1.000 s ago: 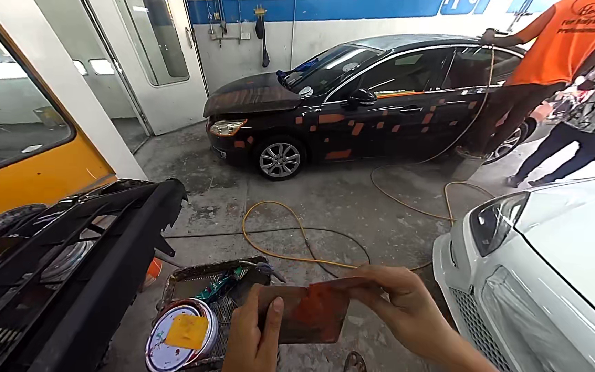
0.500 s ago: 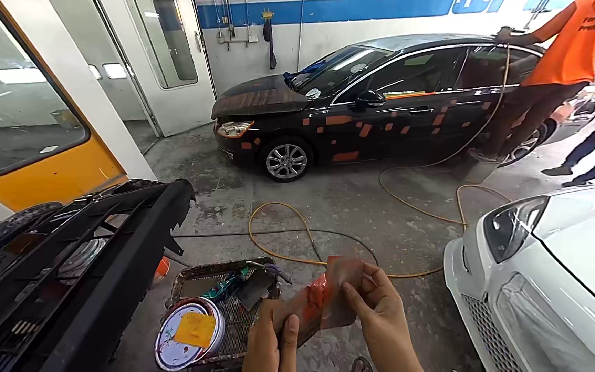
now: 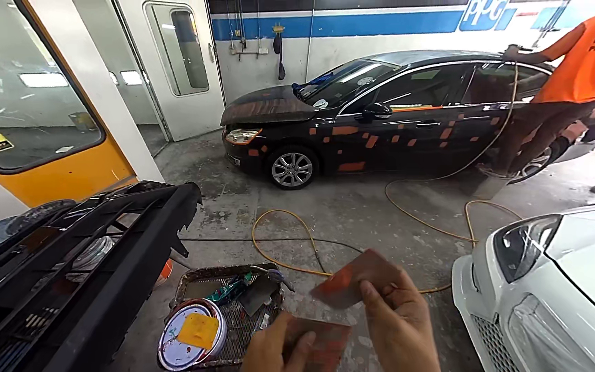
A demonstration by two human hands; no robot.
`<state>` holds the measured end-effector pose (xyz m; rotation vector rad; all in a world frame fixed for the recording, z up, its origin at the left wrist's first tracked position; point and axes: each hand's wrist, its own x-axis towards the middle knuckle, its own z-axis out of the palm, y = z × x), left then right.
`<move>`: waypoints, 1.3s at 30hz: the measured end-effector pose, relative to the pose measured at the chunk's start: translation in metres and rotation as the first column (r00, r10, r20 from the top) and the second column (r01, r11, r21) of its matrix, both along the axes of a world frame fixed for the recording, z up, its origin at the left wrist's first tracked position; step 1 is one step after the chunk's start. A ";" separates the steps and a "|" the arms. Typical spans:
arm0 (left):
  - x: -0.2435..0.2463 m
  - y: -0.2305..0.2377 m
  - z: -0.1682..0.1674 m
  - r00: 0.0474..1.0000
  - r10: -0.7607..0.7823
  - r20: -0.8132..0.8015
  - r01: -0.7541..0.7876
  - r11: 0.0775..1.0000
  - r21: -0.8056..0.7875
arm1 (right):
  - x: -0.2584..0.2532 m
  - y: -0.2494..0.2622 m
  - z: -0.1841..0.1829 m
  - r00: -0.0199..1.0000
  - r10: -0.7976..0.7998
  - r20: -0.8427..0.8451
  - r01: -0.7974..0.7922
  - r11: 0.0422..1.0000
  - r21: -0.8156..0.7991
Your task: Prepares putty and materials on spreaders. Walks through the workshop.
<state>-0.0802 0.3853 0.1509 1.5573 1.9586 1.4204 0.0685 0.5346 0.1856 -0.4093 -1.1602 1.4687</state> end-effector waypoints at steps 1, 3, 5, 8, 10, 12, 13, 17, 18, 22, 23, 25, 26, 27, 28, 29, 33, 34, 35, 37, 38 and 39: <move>-0.005 0.000 -0.005 0.994 0.008 0.106 -0.012 0.999 0.044 | 0.003 0.005 0.002 0.999 -0.005 -0.039 0.005 1.000 -0.013; -0.012 0.000 -0.005 0.948 0.007 0.317 -0.058 0.986 0.153 | 0.009 0.011 -0.001 0.998 0.065 -0.013 -0.064 0.998 0.015; -0.017 0.002 0.000 0.940 0.018 0.341 -0.096 0.972 0.213 | 0.017 0.016 -0.008 0.957 0.205 0.205 -0.246 0.948 0.201; -0.019 0.004 0.000 0.965 0.061 0.254 -0.126 0.961 0.247 | 0.033 0.038 0.001 0.755 -0.135 0.642 -0.366 0.725 0.583; -0.010 0.008 -0.001 0.940 0.129 0.316 -0.218 0.938 0.268 | 0.035 0.042 0.008 0.618 -0.461 0.637 -0.249 0.653 0.715; 0.004 0.015 0.000 0.879 0.172 0.444 -0.306 0.918 0.251 | 0.024 0.024 0.004 0.617 -0.498 0.610 -0.136 0.696 0.706; 0.011 0.019 0.001 0.855 0.173 0.489 -0.326 0.912 0.248 | 0.018 0.009 -0.002 0.627 -0.447 0.638 -0.166 0.724 0.670; 0.022 0.027 0.001 0.842 0.184 0.507 -0.364 0.887 0.284 | 0.009 -0.014 -0.022 0.726 -0.399 0.560 -0.153 0.700 0.697; 0.023 0.028 0.004 0.841 0.183 0.510 -0.366 0.886 0.285 | 0.007 -0.007 -0.021 0.731 -0.449 0.514 -0.080 0.692 0.718; 0.037 0.034 0.006 0.865 0.152 0.478 -0.326 0.894 0.306 | 0.005 -0.019 -0.017 0.671 -0.495 0.552 -0.104 0.675 0.731; 0.036 0.036 0.004 0.859 0.136 0.494 -0.321 0.894 0.312 | 0.009 -0.017 -0.017 0.674 -0.493 0.551 -0.126 0.658 0.743; 0.032 0.039 0.002 0.852 0.148 0.501 -0.332 0.894 0.300 | 0.013 -0.002 -0.017 0.688 -0.527 0.499 -0.044 0.656 0.754; 0.034 0.039 0.003 0.853 0.151 0.499 -0.327 0.900 0.287 | 0.013 0.002 -0.018 0.679 -0.557 0.478 0.008 0.657 0.754; 0.038 0.039 0.005 0.852 0.148 0.503 -0.320 0.906 0.277 | 0.013 0.000 -0.019 0.662 -0.566 0.491 0.013 0.664 0.748; 0.041 0.040 0.006 0.854 0.143 0.499 -0.313 0.910 0.274 | 0.013 -0.007 -0.018 0.645 -0.550 0.531 -0.033 0.674 0.738; 0.041 0.042 0.006 0.855 0.139 0.499 -0.310 0.909 0.279 | 0.014 -0.013 -0.017 0.637 -0.528 0.562 -0.090 0.673 0.734; 0.029 0.045 0.002 0.856 0.129 0.501 -0.308 0.905 0.293 | 0.015 0.001 -0.019 0.665 -0.580 0.471 0.008 0.635 0.772; 0.033 0.045 0.004 0.862 0.127 0.491 -0.301 0.908 0.293 | 0.014 0.001 -0.021 0.661 -0.585 0.471 0.008 0.632 0.775; 0.036 0.046 0.006 0.868 0.118 0.481 -0.290 0.909 0.300 | 0.014 -0.003 -0.022 0.652 -0.574 0.495 -0.040 0.626 0.779; 0.031 0.047 0.006 0.877 0.104 0.469 -0.269 0.916 0.299 | 0.017 -0.006 -0.021 0.654 -0.586 0.479 -0.101 0.560 0.822; 0.023 0.046 0.005 0.881 0.103 0.461 -0.256 0.925 0.282 | 0.022 -0.001 -0.018 0.676 -0.600 0.428 -0.070 0.526 0.848; 0.014 0.044 0.003 0.892 0.091 0.442 -0.229 0.935 0.270 | 0.027 0.009 -0.016 0.713 -0.599 0.364 -0.010 0.510 0.860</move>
